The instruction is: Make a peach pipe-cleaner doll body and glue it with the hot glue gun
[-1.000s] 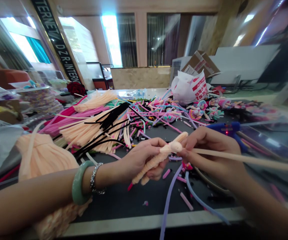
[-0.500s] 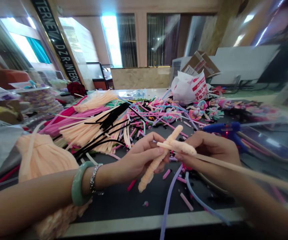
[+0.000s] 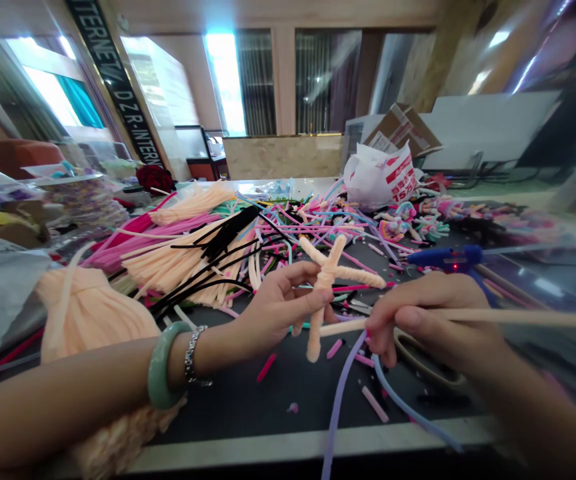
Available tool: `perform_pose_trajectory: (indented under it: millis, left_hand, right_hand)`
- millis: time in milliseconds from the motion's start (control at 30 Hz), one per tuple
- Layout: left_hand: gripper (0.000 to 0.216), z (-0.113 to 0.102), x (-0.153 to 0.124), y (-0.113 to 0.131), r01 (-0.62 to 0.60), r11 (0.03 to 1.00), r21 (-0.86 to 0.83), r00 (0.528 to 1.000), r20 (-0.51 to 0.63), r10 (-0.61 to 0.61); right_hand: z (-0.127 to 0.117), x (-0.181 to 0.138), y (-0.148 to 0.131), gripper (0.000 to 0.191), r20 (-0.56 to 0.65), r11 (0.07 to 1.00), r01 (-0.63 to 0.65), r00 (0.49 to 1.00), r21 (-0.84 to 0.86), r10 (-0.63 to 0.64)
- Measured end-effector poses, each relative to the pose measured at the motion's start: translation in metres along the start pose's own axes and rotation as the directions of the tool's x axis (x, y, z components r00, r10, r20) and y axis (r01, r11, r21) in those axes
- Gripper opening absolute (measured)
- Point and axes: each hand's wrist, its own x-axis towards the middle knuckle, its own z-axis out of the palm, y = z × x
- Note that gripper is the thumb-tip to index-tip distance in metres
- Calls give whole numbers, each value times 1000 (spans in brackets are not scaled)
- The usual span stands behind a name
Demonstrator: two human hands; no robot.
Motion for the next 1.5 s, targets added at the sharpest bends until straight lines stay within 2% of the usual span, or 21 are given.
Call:
perform_pose_trajectory:
  millis: [67, 167, 300, 400, 500, 567, 667, 733, 800, 1067, 1233, 1367, 1500]
  left_hand:
    - [26, -1, 1, -2, -25, 1000, 4, 1000, 14, 25]
    - [26, -1, 2, -2, -69, 997, 18, 998, 8, 69]
    - [27, -1, 3, -2, -46, 999, 27, 998, 35, 45]
    - [26, -1, 3, 0, -47, 998, 37, 996, 84, 43]
    - [25, -1, 2, 0, -30, 999, 44, 996, 85, 27]
    - [34, -1, 1, 1, 6, 999, 41, 997, 83, -10]
    - [67, 0, 1, 1, 45, 999, 10, 995, 83, -46]
    - [85, 1, 0, 2, 44, 999, -20, 996, 79, -42]
    - [91, 3, 0, 2, 37, 998, -41, 996, 78, -33]
    - [77, 3, -1, 1, 4, 997, -74, 996, 92, 3]
    - [61, 3, -1, 0, 0, 999, -50, 997, 77, 4]
    - [55, 1, -1, 0, 10, 1000, -27, 995, 102, -7]
    - [45, -1, -1, -1, 33, 999, -5, 989, 142, -32]
  right_hand:
    - [1, 0, -1, 12, -6, 997, -34, 999, 71, 34]
    - [3, 0, -4, 8, -82, 988, -58, 994, 143, 71]
    - [3, 3, -7, 20, -182, 996, -81, 980, 36, 86]
    - [3, 5, -6, 17, -251, 994, -91, 965, -54, 75]
    - [3, 6, -4, 13, -283, 996, -81, 957, -43, 66]
    - [2, 5, -4, 11, -276, 997, -72, 959, -35, 60]
    - [-1, 5, -4, 6, -245, 997, -38, 969, -64, 21]
    - [-2, 5, -3, 10, -214, 996, -5, 977, -87, -14]
    - [-2, 6, -3, 15, -184, 995, 17, 982, -101, -35]
    - [0, 7, -1, 19, -179, 994, -2, 984, -112, -18]
    - [2, 7, -1, 9, -202, 998, -50, 979, -32, 43]
    - [3, 9, -1, 8, -152, 996, -67, 986, 54, 74]
    - [2, 10, 3, 9, -107, 995, -38, 993, 90, 47]
